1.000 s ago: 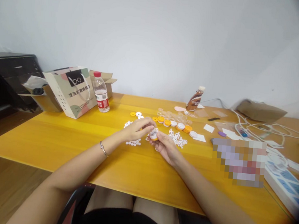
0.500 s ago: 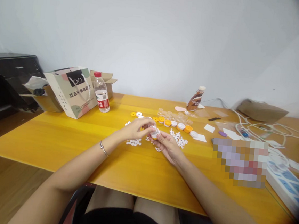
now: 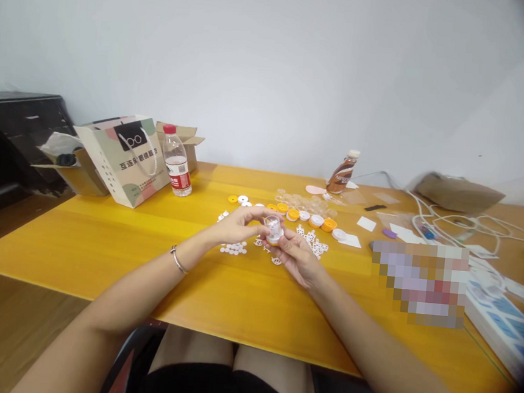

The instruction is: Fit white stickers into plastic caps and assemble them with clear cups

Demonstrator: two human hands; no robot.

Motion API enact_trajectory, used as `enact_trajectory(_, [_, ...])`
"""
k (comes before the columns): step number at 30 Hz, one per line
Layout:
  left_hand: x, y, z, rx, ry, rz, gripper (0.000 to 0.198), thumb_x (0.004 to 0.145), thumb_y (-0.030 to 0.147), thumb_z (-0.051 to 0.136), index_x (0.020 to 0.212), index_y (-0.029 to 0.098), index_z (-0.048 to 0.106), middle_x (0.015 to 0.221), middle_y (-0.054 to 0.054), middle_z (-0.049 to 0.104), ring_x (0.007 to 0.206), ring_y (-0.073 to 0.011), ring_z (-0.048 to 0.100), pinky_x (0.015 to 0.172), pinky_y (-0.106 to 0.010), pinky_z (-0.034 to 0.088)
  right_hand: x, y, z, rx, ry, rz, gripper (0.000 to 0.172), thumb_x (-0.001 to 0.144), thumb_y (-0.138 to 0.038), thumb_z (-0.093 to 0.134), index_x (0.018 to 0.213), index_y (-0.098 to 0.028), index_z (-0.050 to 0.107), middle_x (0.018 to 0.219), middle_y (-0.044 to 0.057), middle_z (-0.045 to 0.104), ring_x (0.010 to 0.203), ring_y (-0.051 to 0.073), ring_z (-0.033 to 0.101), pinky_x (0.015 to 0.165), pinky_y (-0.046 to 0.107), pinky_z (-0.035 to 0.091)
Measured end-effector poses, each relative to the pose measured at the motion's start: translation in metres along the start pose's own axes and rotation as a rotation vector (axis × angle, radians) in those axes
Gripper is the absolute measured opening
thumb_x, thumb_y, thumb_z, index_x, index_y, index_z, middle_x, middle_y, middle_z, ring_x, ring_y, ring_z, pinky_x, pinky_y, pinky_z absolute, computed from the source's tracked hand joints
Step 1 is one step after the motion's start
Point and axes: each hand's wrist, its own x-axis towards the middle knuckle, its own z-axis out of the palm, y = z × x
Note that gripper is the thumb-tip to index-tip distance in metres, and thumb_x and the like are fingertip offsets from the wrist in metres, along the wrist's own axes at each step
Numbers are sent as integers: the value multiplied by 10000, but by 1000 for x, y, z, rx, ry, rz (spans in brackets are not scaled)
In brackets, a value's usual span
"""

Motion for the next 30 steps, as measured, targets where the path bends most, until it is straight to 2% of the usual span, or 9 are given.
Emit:
enact_trajectory(9, [0, 0, 37, 19, 396, 41, 278, 783, 329, 555, 969, 125, 535, 957, -93, 603, 902, -169, 565, 846, -312, 441, 0, 2, 10, -46, 108, -154, 310, 677, -403, 676, 925, -221, 648, 964, 36, 645, 902, 183, 581, 895, 343, 427])
enact_trajectory(13, [0, -8, 52, 116, 583, -6, 226, 786, 319, 554, 921, 146, 500, 904, -63, 584, 883, -151, 547, 863, -320, 421, 3, 10, 12, -97, 205, -188, 356, 671, -416, 675, 973, -232, 633, 1062, 45, 628, 1034, 228, 541, 913, 372, 421])
enact_trajectory(15, [1, -13, 54, 120, 628, -51, 214, 787, 315, 554, 906, 153, 482, 896, -50, 574, 880, -144, 541, 865, -320, 416, 5, 13, 10, -112, 236, -197, 356, 670, -401, 679, 978, -229, 630, 1094, 49, 619, 1063, 232, 526, 925, 381, 412])
enact_trajectory(17, [1, -17, 48, 78, 555, -85, 206, 799, 310, 537, 920, 153, 481, 911, -51, 571, 893, -145, 541, 855, -317, 425, 6, 13, 5, -101, 220, -171, 336, 678, -383, 677, 969, -221, 633, 1087, 51, 622, 1041, 220, 539, 934, 376, 405])
enact_trajectory(19, [2, -16, 35, 23, 354, -65, 229, 813, 284, 517, 1004, 161, 491, 984, -73, 575, 945, -158, 541, 846, -315, 436, 7, 11, 0, -80, 175, -117, 305, 682, -379, 673, 936, -213, 645, 1050, 49, 636, 984, 198, 565, 932, 360, 406])
enact_trajectory(21, [3, -12, 19, 25, 112, 28, 302, 820, 236, 508, 1117, 189, 492, 1125, -101, 548, 1056, -180, 510, 885, -327, 420, 6, 9, -3, -69, 141, -69, 291, 677, -377, 679, 915, -213, 652, 1008, 44, 648, 933, 179, 583, 919, 344, 414])
enact_trajectory(23, [4, -8, 6, 142, 21, 125, 252, 834, 218, 482, 1072, 204, 566, 1127, -94, 567, 1100, -188, 491, 934, -356, 383, 6, 8, -4, -69, 128, -50, 289, 668, -372, 688, 910, -218, 655, 975, 41, 655, 905, 171, 590, 900, 337, 426])
enact_trajectory(27, [4, -6, 2, 388, 97, 236, 206, 825, 249, 502, 986, 198, 619, 991, -73, 627, 963, -165, 559, 885, -346, 410, 6, 10, -5, -106, 167, -70, 317, 655, -378, 696, 928, -221, 653, 975, 42, 657, 911, 180, 587, 875, 346, 441])
enact_trajectory(30, [2, -6, 11, 552, 196, 139, 229, 807, 302, 530, 978, 174, 614, 898, -65, 628, 812, -142, 576, 770, -283, 440, 9, 16, -6, -154, 240, -111, 351, 640, -361, 707, 957, -227, 642, 1027, 37, 647, 952, 194, 575, 887, 365, 436])
